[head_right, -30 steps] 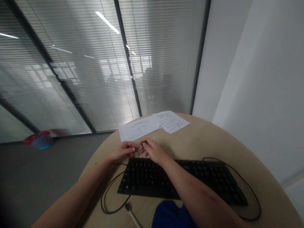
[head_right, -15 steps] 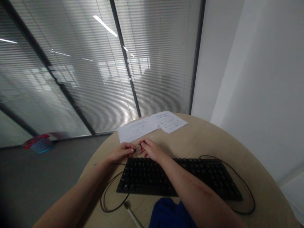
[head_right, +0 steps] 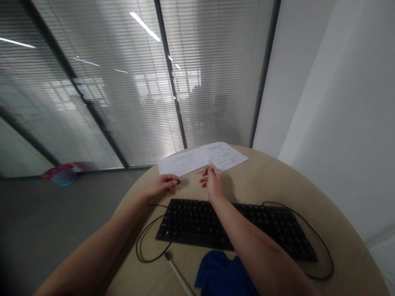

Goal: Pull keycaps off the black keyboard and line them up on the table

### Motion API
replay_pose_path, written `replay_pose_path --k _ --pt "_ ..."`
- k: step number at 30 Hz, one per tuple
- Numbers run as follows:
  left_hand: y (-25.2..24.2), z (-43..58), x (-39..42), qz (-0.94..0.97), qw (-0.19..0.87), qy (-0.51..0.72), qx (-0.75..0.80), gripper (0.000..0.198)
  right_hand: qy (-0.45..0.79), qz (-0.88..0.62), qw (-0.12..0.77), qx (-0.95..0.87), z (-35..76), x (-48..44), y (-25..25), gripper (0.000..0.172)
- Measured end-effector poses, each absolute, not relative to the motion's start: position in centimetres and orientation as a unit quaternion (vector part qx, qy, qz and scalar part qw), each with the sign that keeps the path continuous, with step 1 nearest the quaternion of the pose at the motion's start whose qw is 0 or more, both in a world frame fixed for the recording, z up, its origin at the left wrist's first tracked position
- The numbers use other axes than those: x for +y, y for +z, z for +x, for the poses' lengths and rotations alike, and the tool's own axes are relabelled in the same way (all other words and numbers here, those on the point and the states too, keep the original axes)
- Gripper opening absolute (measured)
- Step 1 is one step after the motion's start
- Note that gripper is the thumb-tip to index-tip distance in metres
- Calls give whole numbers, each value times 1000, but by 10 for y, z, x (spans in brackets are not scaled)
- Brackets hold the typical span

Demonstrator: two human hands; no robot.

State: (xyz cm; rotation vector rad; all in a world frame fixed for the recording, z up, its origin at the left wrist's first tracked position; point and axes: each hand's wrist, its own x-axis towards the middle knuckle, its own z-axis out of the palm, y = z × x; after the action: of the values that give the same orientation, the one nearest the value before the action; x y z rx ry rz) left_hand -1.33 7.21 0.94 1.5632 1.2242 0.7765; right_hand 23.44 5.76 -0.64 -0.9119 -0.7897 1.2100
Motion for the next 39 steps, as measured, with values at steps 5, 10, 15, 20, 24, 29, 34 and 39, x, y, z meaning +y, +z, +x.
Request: replay_pose_path --k 5,10,15,20,24,29,34,39 --pt "14 -6 93 703 414 242 525 41 518 -422 677 -310 240 60 -7 33" --pt "11 8 114 751 336 180 539 31 517 -434 682 -280 240 62 -7 29" --pt "13 25 129 798 218 157 539 22 521 -436 685 -263 239 65 -8 25" --pt "14 38 137 821 106 143 542 37 509 -431 695 -268 236 65 -7 27" --pt "9 41 137 834 70 120 533 30 495 -431 700 -280 235 65 -5 28" --pt "7 38 141 846 45 103 521 27 488 -428 699 -300 234 65 -6 25" --pt "7 31 147 843 23 100 529 29 479 -423 701 -318 233 64 -8 25" --pt "3 28 148 834 31 104 540 31 472 -428 702 -320 234 65 -9 26"
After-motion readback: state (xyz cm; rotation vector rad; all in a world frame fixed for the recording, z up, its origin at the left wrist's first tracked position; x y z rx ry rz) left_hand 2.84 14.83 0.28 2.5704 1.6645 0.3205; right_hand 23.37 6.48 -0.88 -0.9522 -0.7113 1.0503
